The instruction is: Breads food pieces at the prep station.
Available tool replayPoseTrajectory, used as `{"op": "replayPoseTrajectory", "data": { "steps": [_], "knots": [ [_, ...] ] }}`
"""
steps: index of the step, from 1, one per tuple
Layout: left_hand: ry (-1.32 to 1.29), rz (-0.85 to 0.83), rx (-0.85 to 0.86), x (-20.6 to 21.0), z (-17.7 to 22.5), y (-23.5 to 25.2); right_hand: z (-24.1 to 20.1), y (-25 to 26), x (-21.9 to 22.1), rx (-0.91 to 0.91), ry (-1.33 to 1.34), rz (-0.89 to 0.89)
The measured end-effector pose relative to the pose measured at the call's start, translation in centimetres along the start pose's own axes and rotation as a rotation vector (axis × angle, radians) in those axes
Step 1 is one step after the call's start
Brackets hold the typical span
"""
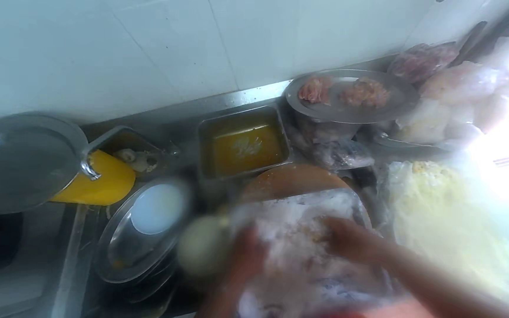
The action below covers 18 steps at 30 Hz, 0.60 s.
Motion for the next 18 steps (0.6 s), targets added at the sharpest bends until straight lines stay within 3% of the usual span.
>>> {"op": "replayPoseTrajectory", "data": {
  "steps": [2,4,6,8,10,11,13,16,18],
  "knots": [
    [0.265,0.072,-0.031,1.0,0.6,-0.2,0.5,-0.3,0.0,0.076,-0.106,0.281],
    [0.382,0.308,0.059,2.4,0.7,-1.0,0.5,-1.0,0.0,0.106,-0.235,0.569],
    [0.388,0.528,0.202,3.4,0.3,-1.5,0.6,-1.2,1.3,-0.035,-0.384,0.657],
    [0.376,0.431,0.289,4.4,0.3,-1.8,0.1,-1.1,3.8,-0.274,-0.504,0.484],
    [0.426,0.21,0.306,5.8,-0.2,-1.0,-0.4,0.2,5.7,-0.301,-0.606,0.173],
    [0.459,0.145,0.31,6.2,-0.4,-0.4,-0.2,1.1,6.1,-0.27,-0.632,0.13],
    [0.484,0.061,0.26,5.5,-0.1,0.5,-0.1,1.8,5.6,-0.156,-0.636,0.175],
    [0.477,0.111,0.223,3.8,0.0,0.2,-0.6,0.3,4.5,-0.019,-0.63,0.205],
    [0.545,-0.011,0.199,3.8,0.2,0.1,-0.3,0.3,4.9,-0.052,-0.651,0.139]
  ]
}}
Point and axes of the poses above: each hand's wrist, its own y-axis towards the middle knuckle, its own x-axis out of the palm, z = x × y, the point moved 1 cm from there along y, towards the middle knuckle, and after that the axes turned 6 degrees about x, right-handed, at the moved point
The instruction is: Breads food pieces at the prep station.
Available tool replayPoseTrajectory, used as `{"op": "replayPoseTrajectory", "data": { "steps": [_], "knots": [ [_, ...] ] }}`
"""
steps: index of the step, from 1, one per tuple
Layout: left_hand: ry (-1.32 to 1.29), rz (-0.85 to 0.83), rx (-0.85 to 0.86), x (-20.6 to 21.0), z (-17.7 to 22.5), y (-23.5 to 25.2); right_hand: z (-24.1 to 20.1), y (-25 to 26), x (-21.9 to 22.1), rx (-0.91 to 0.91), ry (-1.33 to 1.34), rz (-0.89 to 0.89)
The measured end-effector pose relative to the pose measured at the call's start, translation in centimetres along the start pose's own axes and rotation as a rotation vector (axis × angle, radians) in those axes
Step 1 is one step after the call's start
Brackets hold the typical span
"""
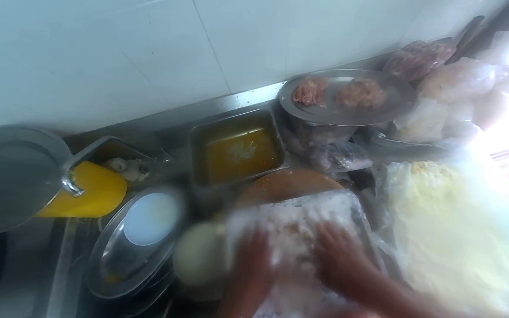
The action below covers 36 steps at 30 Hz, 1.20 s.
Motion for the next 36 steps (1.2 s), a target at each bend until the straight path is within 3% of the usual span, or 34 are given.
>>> {"op": "replayPoseTrajectory", "data": {
  "steps": [2,4,7,10,14,17,19,21,23,26,28,30,32,34,36],
  "knots": [
    [0.0,-0.151,-0.013,0.0,0.9,0.4,-0.3,0.8,1.4,-0.082,-0.007,-0.053],
    [-0.032,-0.161,-0.012,-0.7,0.8,1.0,-0.4,1.7,0.7,-0.101,-0.006,-0.052],
    [-0.041,0.107,0.175,-0.6,-1.0,-1.4,0.6,-0.2,-1.7,-0.183,-0.004,-0.035],
    [0.009,0.062,0.284,0.7,-1.4,-3.1,2.1,-1.2,0.1,-0.315,-0.051,0.054],
    [0.111,0.37,0.255,1.7,-1.0,-0.1,1.5,2.0,1.9,-0.368,-0.007,0.452],
    [-0.286,0.403,0.07,-1.6,-1.9,0.3,0.5,1.4,-3.3,-0.168,0.348,0.227],
    [-0.552,0.529,0.022,-3.9,-2.4,-0.9,1.2,0.1,-5.3,-0.125,0.647,0.18],
    [-0.715,0.593,0.009,-5.1,-2.5,-2.0,1.5,-0.9,-5.8,-0.116,0.875,0.118],
    [-0.733,0.553,-0.038,-5.5,-2.2,-2.0,1.5,-0.8,-6.0,-0.08,0.963,-0.003],
    [-0.59,0.296,-0.204,-4.4,-2.2,0.0,2.0,1.5,-4.2,-0.018,0.809,-0.037],
    [-0.411,0.25,-0.262,-3.0,-2.2,0.9,2.4,2.4,-3.3,0.138,0.618,0.13],
    [-0.273,0.302,-0.216,-2.6,-1.6,0.8,2.5,2.1,-3.1,0.261,0.432,0.344],
    [-0.168,0.311,-0.048,-2.3,-0.7,0.7,2.1,1.2,-3.1,0.203,0.314,0.407],
    [-0.099,0.219,0.103,-1.5,-0.1,2.1,1.1,1.7,-1.9,0.054,0.233,0.347],
    [-0.124,0.2,0.084,-0.4,-0.5,3.7,-0.1,4.6,0.4,-0.058,0.19,0.381]
  ]
}}
Point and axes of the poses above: each hand's wrist, its own y-axis towards the middle knuckle, its own x-axis out of the palm, z = x × y, the point moved 1 cm from there along y, towards the middle knuckle, and after that the axes turned 6 degrees about x, right-handed, at the moved point
